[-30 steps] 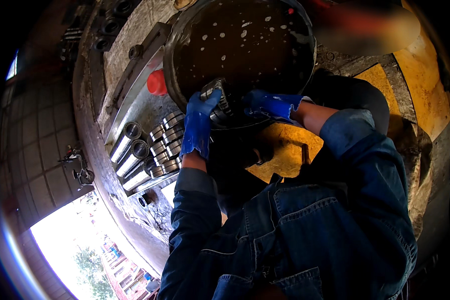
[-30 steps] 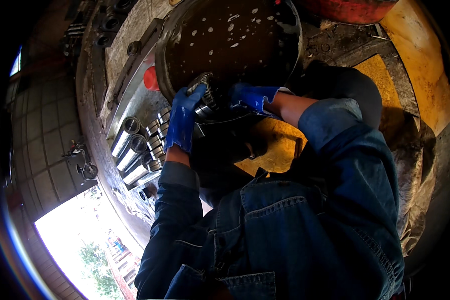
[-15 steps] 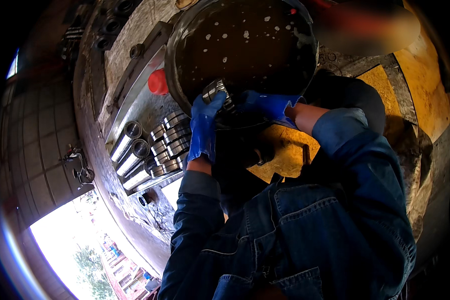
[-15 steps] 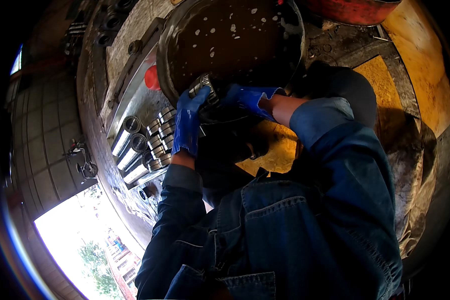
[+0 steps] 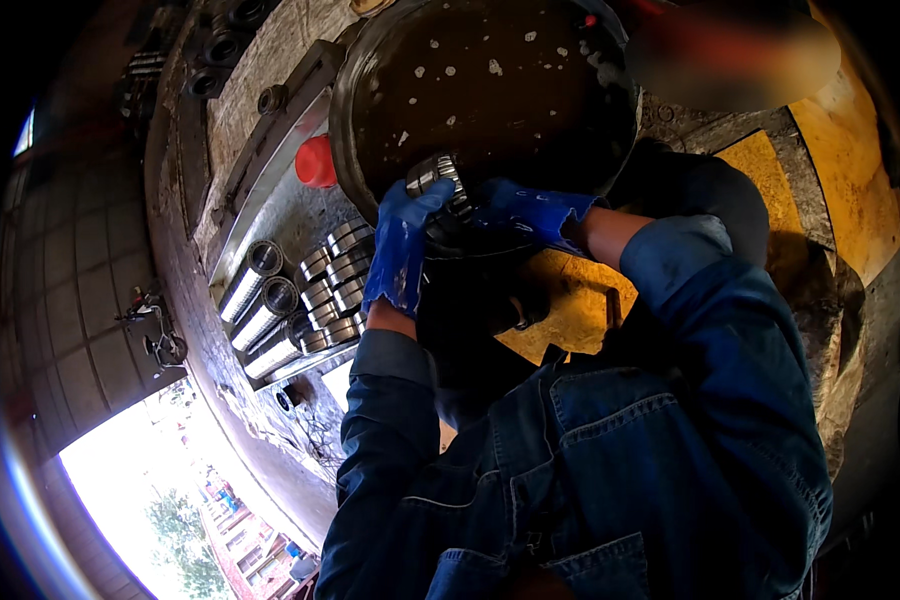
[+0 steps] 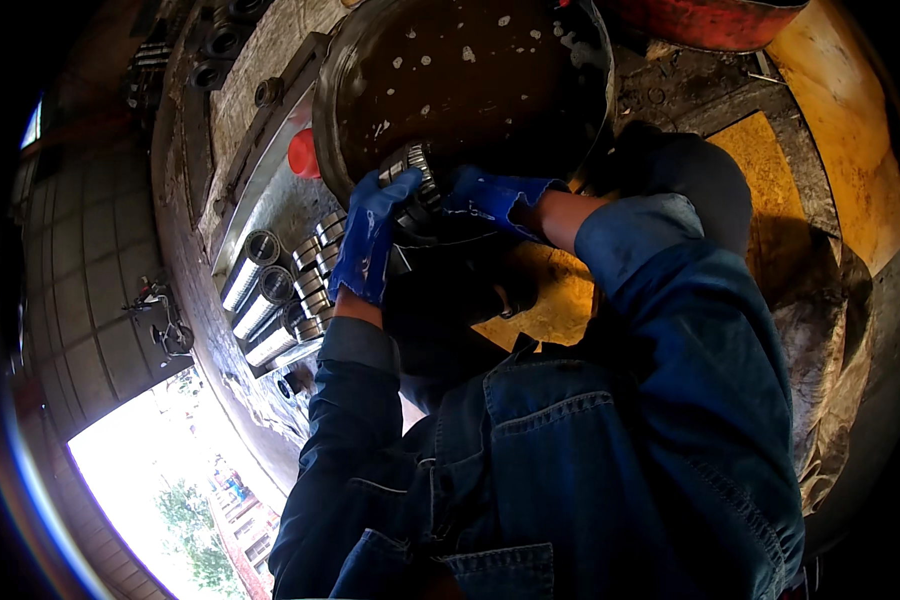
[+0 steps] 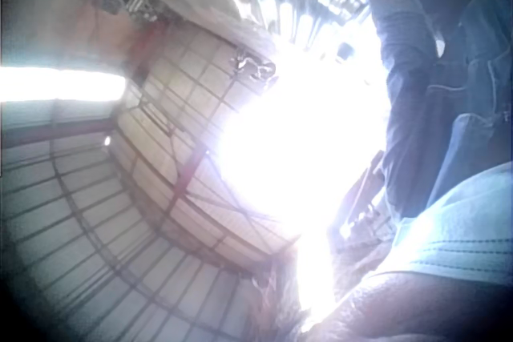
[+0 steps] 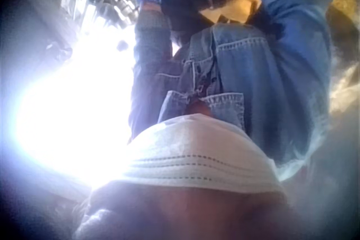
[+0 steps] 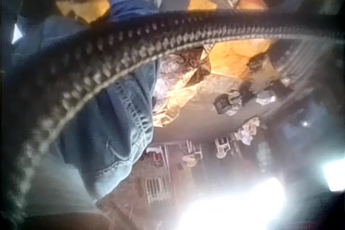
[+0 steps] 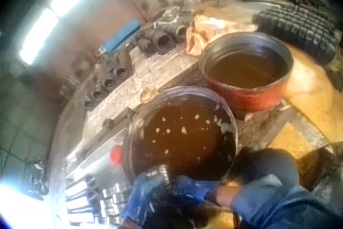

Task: The person puts on blue rubber gloves and cleans cylindrical metal parts by hand in a bucket of dark liquid. They repeatedly submerge, scrub, and rinse the parts, then place them on a metal tray beside the bucket.

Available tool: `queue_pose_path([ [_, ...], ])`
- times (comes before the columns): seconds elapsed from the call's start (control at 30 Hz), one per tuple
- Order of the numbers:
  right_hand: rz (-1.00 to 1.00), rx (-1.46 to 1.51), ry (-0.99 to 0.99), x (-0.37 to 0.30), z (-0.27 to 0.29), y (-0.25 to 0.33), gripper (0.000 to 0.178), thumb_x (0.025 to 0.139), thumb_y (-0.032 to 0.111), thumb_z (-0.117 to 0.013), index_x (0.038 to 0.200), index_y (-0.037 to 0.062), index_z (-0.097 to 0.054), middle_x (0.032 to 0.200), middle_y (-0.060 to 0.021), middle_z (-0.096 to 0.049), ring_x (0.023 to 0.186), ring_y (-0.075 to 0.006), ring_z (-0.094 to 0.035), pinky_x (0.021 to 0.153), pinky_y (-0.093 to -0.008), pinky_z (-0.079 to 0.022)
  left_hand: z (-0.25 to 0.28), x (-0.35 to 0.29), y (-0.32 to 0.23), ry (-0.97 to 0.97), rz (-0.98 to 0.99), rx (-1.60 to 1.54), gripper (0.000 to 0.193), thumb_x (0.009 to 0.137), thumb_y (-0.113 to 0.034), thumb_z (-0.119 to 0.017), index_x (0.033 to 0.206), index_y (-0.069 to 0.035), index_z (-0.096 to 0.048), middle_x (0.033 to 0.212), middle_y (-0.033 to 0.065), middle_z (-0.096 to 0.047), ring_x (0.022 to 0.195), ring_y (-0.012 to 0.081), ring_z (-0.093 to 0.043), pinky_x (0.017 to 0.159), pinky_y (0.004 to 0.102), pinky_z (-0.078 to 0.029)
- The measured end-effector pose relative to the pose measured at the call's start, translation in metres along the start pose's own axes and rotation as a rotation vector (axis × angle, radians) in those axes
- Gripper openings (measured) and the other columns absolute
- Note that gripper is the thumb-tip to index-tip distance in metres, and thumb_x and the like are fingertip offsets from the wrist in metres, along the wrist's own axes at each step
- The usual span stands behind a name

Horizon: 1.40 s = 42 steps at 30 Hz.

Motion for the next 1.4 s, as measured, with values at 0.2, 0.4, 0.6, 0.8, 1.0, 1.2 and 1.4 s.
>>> queue_pose_path([
  [0.2,0.013,0.001,0.008,-0.011,-0.021,0.029,0.044,0.084,0.016,-0.075,0.127,0.0064,-0.07,0.12,-0.0136,-0.074,0.112,-0.0258,-0.069,0.098,-0.0392,-0.054,0.042,0.06,0.094,0.056,-0.009,-0.064,0.05,0.096,-0.022,-0.073,0.136,0.004,-0.058,0.117,0.0168,-0.071,0.103,0.0247,-0.072,0.092,0.0327,-0.059],
  [0.4,-0.105,0.083,-0.139,-0.025,0.009,0.021,0.037,0.094,0.021,-0.071,0.128,0.0035,-0.07,0.121,-0.017,-0.073,0.112,-0.0275,-0.068,0.099,-0.039,-0.053,0.016,0.039,0.048,0.112,-0.115,-0.263,0.046,0.099,-0.018,-0.069,0.137,0.004,-0.057,0.113,0.0165,-0.072,0.101,0.022,-0.071,0.089,0.0301,-0.058],
  [0.6,-0.034,0.334,-0.266,-0.037,0.002,0.049,0.04,0.096,0.03,-0.069,0.125,0.0012,-0.071,0.117,-0.0198,-0.073,0.107,-0.0289,-0.069,0.095,-0.0397,-0.054,0.031,0.044,0.079,0.007,-0.037,-0.17,0.043,0.093,-0.025,-0.076,0.127,0.001,-0.067,0.111,0.0107,-0.073,0.099,0.0204,-0.07,0.087,0.0304,-0.057],
  [0.8,-0.187,0.075,-0.464,-0.001,-0.007,0.041,0.029,0.098,0.024,-0.065,0.113,0.0006,-0.073,0.103,-0.0204,-0.075,0.095,-0.0289,-0.072,0.085,-0.0395,-0.056,0.018,0.057,0.059,0.099,-0.044,-0.075,0.048,0.092,-0.028,-0.074,0.13,0.0,-0.064,0.116,0.0138,-0.072,0.1,0.0249,-0.071,0.087,0.0355,-0.058],
  [1.0,0.087,0.007,-0.495,-0.016,0.004,0.031,0.025,0.098,0.021,-0.064,0.11,0.0019,-0.073,0.104,-0.0218,-0.074,0.098,-0.03,-0.072,0.085,-0.0411,-0.056,0.012,0.023,0.03,0.228,-0.118,-0.261,0.055,0.091,-0.03,-0.073,0.135,0.0,-0.06,0.118,0.0167,-0.071,0.106,0.0282,-0.07,0.092,0.0405,-0.057],
  [1.2,0.044,0.248,-0.347,-0.065,-0.008,0.075,0.028,0.099,0.022,-0.058,0.114,0.0033,-0.073,0.112,-0.0168,-0.074,0.105,-0.0268,-0.071,0.088,-0.0378,-0.054,-0.004,-0.017,0.027,-0.517,-0.016,0.745,0.099,0.082,-0.042,-0.079,0.16,-0.007,-0.028,0.139,0.0282,-0.06,0.126,0.04,-0.063,0.107,0.0473,-0.051],
  [1.4,-0.116,-0.355,-0.654,-0.029,0.039,0.011,0.038,0.1,0.031,-0.06,0.12,0.001,-0.071,0.117,-0.0188,-0.073,0.107,-0.0282,-0.07,0.093,-0.0394,-0.054,-0.05,0.005,0.015,-0.347,0.014,0.75,0.097,0.088,-0.044,-0.072,0.163,-0.013,-0.019,0.143,0.0261,-0.056,0.125,0.0418,-0.063,0.103,0.0509,-0.053],
])
Point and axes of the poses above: each hand's wrist, its own x-axis towards the middle knuckle, its own z-axis out of the back of the hand, y = z × x, the point moved 1 cm from there along x, towards the middle knuckle
